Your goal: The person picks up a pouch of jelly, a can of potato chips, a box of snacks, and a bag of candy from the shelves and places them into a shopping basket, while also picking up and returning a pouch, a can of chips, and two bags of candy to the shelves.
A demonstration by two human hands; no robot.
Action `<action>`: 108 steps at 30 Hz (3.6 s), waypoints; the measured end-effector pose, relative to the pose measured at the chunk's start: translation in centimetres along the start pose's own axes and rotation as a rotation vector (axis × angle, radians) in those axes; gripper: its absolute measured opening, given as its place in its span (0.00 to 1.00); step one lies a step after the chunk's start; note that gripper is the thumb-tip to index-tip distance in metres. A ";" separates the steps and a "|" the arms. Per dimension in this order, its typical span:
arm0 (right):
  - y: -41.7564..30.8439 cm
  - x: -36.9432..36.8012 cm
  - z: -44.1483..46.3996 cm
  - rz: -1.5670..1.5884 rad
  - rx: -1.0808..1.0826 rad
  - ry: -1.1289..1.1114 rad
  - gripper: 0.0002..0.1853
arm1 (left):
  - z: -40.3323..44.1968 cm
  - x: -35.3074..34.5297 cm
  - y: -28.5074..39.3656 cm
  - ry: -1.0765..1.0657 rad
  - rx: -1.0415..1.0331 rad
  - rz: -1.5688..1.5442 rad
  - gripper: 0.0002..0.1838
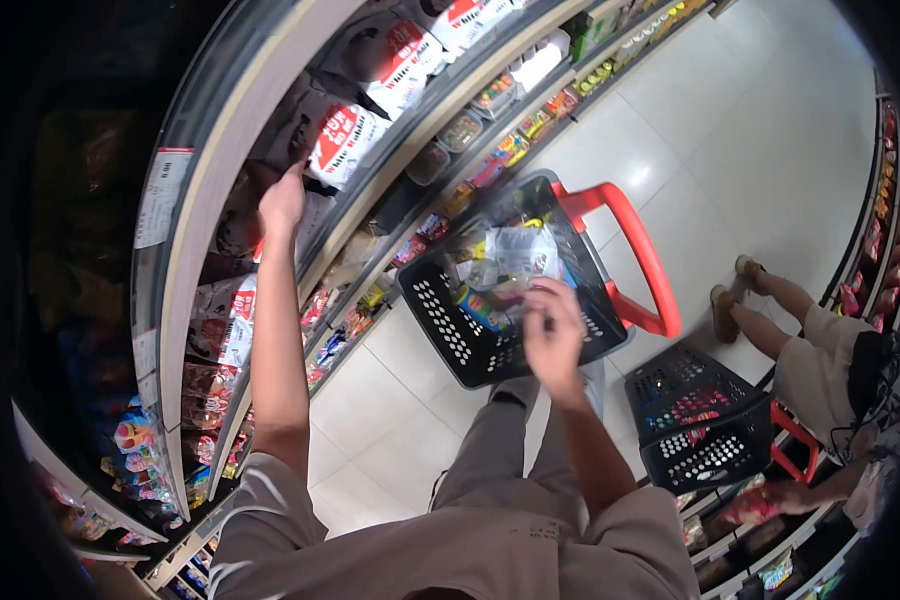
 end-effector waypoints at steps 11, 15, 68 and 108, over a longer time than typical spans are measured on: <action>2.6 11.7 8.9 -0.556 -0.262 -0.444 0.22 | -15.1 -20.3 -7.3 -0.103 -0.672 -0.350 0.25; 3.2 12.3 7.8 -0.551 -0.279 -0.140 0.17 | -18.3 -37.2 -16.6 -0.717 -0.383 -0.206 0.22; -15.8 8.1 -4.0 0.179 0.344 -0.782 0.47 | -38.1 -2.1 -12.5 -0.895 -0.085 -1.309 0.10; -11.0 24.7 4.8 0.941 -0.632 -0.329 0.21 | -54.1 -7.2 0.2 -0.570 -0.462 -0.662 0.44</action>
Point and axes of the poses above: each hand's wrist, its own z-axis towards the middle knuckle, its own x-axis out of the back of the hand, y = z × x, the point moved 4 cm from there along z, towards the middle knuckle, and after that the axes turned 13 degrees about x, right-handed, at the moved point
